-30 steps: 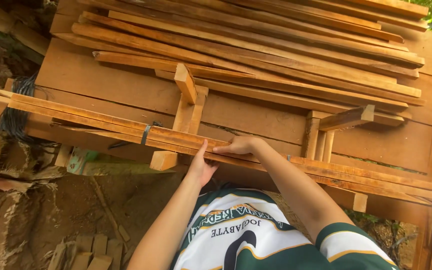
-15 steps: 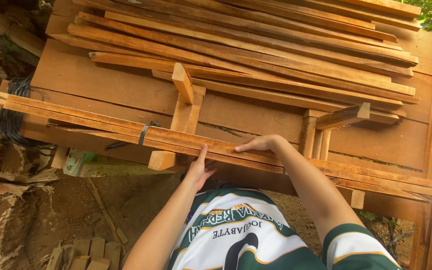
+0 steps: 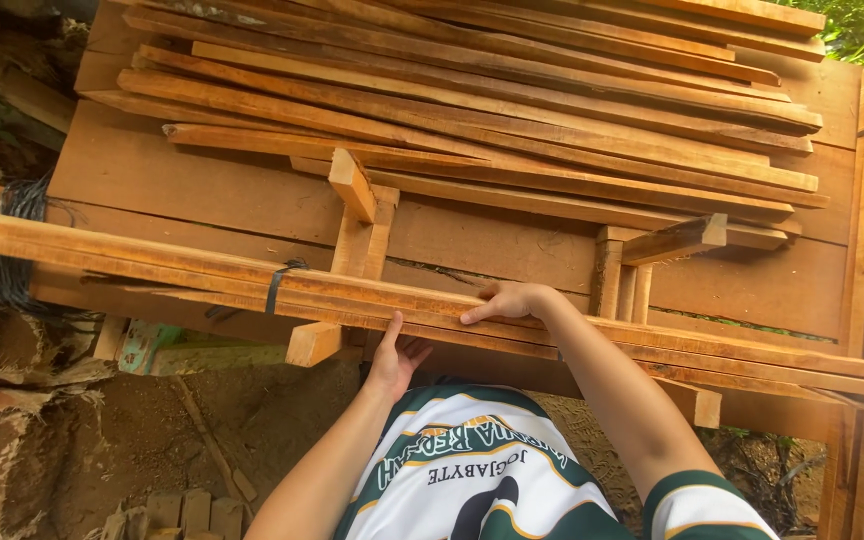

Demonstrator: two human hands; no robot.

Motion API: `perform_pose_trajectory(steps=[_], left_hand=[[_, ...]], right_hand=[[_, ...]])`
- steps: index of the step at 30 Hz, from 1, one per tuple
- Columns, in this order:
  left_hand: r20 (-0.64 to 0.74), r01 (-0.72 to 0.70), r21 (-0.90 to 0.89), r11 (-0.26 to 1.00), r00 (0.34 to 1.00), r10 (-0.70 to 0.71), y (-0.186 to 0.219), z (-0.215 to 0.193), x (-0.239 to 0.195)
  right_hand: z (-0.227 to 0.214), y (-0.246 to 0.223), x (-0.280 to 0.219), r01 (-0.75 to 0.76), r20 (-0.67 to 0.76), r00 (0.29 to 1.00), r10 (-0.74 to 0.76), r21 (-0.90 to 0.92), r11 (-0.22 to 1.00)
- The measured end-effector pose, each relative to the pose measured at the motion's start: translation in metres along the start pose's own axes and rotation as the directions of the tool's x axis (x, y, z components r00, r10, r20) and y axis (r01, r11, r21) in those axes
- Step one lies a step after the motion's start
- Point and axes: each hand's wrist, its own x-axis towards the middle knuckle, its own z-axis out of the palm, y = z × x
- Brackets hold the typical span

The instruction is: The person arranges thin wooden planks on a wooden workbench and secures them into bundles using black plastic ties. They wrap the ties around the stacks of wood and tighten them by hand to hold the planks together.

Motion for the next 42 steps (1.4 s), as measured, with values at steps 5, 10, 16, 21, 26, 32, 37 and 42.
perform_pose_trajectory(steps=[5, 10, 16, 21, 26, 32, 37, 42], left_hand=[[0.059, -0.029, -0.127, 0.992, 0.998, 0.036, -0.004, 0.012, 0.037], [-0.003, -0.033, -0.168, 0.985, 0.999, 0.033, -0.014, 0.010, 0.044], [-0.065, 0.071, 0.138, 0.988, 0.996, -0.062, -0.021, -0.028, 0.056], [0.293, -0.292, 0.954, 0.065, 0.956, -0.010, 0.013, 0.026, 0.013], [0.520, -0.437, 0.769, -0.466, 0.852, 0.060, 0.023, 0.091, 0.031], [0.543, -0.320, 0.591, -0.741, 0.836, 0.073, 0.008, 0.096, 0.064], [0.568, -0.354, 0.576, -0.737, 0.822, 0.049, 0.009, 0.089, 0.074], [0.452, -0.285, 0.629, -0.723, 0.891, 0.042, 0.007, 0.095, 0.085]], right_hand=[[0.015, -0.031, -0.050, 0.004, -0.377, 0.915, -0.146, -0.354, 0.935], [0.053, -0.038, -0.072, -0.094, -0.611, 0.724, -0.320, -0.546, 0.833], [0.067, -0.032, -0.080, -0.078, -0.675, 0.606, -0.419, -0.576, 0.814], [0.034, 0.013, -0.072, -0.086, -0.757, 0.607, -0.243, -0.367, 0.926], [0.016, -0.003, -0.097, -0.223, -0.696, 0.719, 0.003, -0.226, 0.948], [0.019, -0.015, -0.111, -0.277, -0.665, 0.742, 0.088, -0.184, 0.943], [0.027, -0.004, -0.099, -0.296, -0.656, 0.746, 0.112, -0.177, 0.939], [0.048, 0.040, -0.055, -0.042, -0.830, 0.551, -0.093, -0.139, 0.989]])
